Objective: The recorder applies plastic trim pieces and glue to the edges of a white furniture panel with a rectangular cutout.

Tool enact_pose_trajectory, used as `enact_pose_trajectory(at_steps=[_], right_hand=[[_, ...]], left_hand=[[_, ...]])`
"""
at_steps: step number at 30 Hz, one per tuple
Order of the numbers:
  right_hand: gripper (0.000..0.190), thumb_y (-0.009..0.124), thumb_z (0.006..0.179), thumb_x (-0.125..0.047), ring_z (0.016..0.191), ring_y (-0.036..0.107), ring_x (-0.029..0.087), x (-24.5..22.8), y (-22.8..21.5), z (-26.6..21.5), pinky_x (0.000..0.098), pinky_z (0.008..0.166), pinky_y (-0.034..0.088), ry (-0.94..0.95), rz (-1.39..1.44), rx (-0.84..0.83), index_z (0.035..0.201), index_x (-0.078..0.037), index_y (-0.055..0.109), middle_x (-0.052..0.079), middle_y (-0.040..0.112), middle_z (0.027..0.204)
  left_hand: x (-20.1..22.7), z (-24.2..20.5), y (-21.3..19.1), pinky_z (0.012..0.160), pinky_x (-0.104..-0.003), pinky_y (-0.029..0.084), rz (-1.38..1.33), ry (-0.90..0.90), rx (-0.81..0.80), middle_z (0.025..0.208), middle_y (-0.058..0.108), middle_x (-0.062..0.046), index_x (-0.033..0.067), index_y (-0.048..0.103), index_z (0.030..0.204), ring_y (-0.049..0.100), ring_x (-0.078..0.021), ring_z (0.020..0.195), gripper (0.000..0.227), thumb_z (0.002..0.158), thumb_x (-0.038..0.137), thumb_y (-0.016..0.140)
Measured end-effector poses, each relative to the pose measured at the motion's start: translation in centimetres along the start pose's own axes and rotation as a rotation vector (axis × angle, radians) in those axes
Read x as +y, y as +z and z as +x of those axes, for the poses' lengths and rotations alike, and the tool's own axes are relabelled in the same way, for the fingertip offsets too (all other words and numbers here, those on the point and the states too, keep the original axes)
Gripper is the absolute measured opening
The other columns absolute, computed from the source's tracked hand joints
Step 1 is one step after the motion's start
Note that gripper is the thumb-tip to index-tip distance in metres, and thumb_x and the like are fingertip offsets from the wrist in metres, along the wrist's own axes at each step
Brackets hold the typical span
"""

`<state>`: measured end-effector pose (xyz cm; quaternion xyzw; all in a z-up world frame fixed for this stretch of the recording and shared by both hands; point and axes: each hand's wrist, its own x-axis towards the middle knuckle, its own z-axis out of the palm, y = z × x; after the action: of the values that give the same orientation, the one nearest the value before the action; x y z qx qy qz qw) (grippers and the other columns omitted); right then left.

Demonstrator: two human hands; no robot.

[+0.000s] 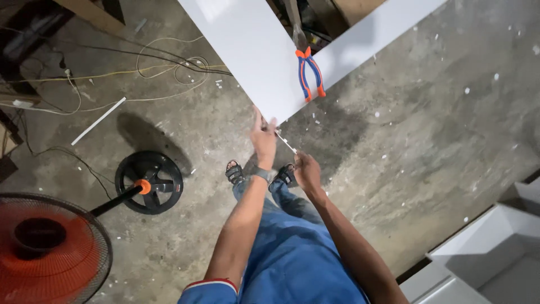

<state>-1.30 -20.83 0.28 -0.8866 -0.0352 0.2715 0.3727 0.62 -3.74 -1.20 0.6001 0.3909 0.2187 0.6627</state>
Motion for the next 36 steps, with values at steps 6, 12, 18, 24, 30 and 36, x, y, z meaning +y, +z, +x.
enact_pose_trajectory(at_steps=[6,12,18,24,30,36], right_hand=[[0.022,0.061,0.102,-0.022,0.081,0.065,0.036,2.4,1.9,0.4,0.0439,0.070,0.050,-0.213,-0.224,0.058,0.113,-0.010,0.076,0.018,0.068,0.087],[0.025,0.058,0.102,-0.026,0.069,0.069,0.026,-0.2,0.0,-0.3,0.0392,0.065,0.052,0.136,0.135,-0.058,0.109,-0.007,0.072,0.018,0.068,0.074],[0.022,0.055,0.100,-0.017,0.073,0.069,0.029,0.6,0.1,-0.1,0.0392,0.066,0.051,-0.107,0.016,-0.025,0.108,-0.005,0.071,0.019,0.068,0.080],[0.022,0.055,0.101,-0.019,0.073,0.072,0.026,0.1,-0.1,-0.2,0.0381,0.069,0.053,0.030,0.036,-0.086,0.113,-0.008,0.070,0.021,0.069,0.081],[0.022,0.055,0.099,-0.010,0.080,0.072,0.020,0.8,-0.5,0.2,0.0349,0.075,0.056,-0.203,0.211,-0.070,0.113,-0.006,0.070,0.015,0.072,0.090],[0.035,0.062,0.101,-0.023,0.094,0.071,0.023,4.5,-4.2,2.2,0.0351,0.084,0.056,-0.214,0.154,-0.039,0.132,-0.006,0.061,0.014,0.071,0.109]], left_hand=[[2.2,-0.6,0.5,0.054,-0.026,0.055,-0.184,-0.186,-0.024,0.111,0.063,-0.007,0.0218,0.015,0.166,0.070,-0.0139,0.074,0.085,0.097,-0.009,0.056],[4.7,-1.6,-0.7,0.055,-0.025,0.059,-0.097,-0.252,-0.183,0.118,0.068,-0.011,0.0267,0.000,0.164,0.076,-0.0170,0.081,0.095,0.096,-0.007,0.057],[2.2,-3.8,0.0,0.063,-0.027,0.060,-0.234,-0.129,-0.152,0.123,0.071,-0.016,0.0205,0.009,0.166,0.076,-0.0197,0.084,0.093,0.094,-0.008,0.061],[-1.4,-5.7,1.9,0.077,-0.027,0.063,-0.307,-0.008,0.057,0.129,0.070,-0.012,0.0055,0.041,0.158,0.069,-0.0122,0.089,0.069,0.094,-0.009,0.064],[-1.5,-6.4,2.2,0.064,-0.024,0.055,-0.153,-0.126,0.161,0.108,0.074,-0.012,0.0051,0.054,0.152,0.068,-0.0092,0.077,0.061,0.094,-0.009,0.067],[-2.5,-6.5,2.0,0.058,-0.024,0.055,-0.289,-0.131,0.071,0.109,0.070,-0.005,0.0157,0.045,0.155,0.061,-0.0073,0.071,0.065,0.096,-0.007,0.058]])
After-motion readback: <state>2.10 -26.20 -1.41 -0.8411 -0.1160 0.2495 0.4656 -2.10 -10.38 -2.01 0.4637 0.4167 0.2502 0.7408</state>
